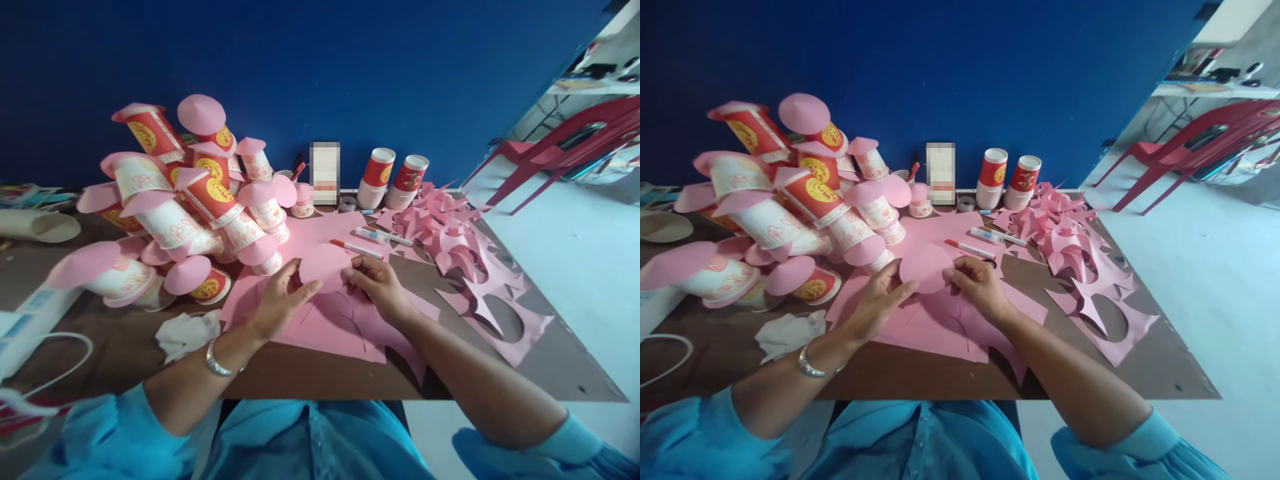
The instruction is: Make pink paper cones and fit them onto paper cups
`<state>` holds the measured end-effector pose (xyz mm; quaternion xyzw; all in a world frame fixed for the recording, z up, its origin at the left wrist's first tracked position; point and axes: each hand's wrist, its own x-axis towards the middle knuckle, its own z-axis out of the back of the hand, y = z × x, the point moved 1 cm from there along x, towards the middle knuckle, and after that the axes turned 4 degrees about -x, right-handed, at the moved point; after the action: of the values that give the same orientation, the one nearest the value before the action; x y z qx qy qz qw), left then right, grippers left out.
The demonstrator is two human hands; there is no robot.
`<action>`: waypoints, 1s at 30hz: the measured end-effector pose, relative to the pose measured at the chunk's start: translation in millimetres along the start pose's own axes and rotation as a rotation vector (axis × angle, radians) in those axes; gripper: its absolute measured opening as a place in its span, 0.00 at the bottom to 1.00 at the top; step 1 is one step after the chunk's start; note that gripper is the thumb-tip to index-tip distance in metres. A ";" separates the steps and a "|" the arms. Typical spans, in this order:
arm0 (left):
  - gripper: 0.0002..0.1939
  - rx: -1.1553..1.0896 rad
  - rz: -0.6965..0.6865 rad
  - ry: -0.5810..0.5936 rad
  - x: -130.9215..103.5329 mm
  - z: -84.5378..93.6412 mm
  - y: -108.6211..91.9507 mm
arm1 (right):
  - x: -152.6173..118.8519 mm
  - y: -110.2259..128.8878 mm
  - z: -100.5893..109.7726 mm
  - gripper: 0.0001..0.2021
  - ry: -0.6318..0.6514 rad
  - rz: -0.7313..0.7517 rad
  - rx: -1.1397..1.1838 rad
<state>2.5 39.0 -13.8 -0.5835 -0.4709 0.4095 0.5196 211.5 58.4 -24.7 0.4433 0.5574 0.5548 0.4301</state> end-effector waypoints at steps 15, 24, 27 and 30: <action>0.16 -0.010 -0.138 -0.261 5.6 20.9 11.1 | 4.9 4.7 26.9 0.10 -0.394 0.250 -0.333; 0.17 0.013 -0.085 -0.236 6.5 21.2 13.5 | 4.6 3.2 24.8 0.09 -0.094 0.161 -1.369; 0.17 0.059 -0.039 -0.206 8.6 21.1 14.9 | 2.7 1.3 22.8 0.10 -0.003 0.157 -1.503; 0.16 0.168 -0.038 -0.169 12.2 20.1 15.2 | 0.2 1.3 23.5 0.13 0.042 0.214 -1.529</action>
<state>-12.3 55.1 -31.2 -0.4921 -0.4880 0.4854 0.5330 234.3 64.1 -23.8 0.0641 -0.0187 0.8325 0.5500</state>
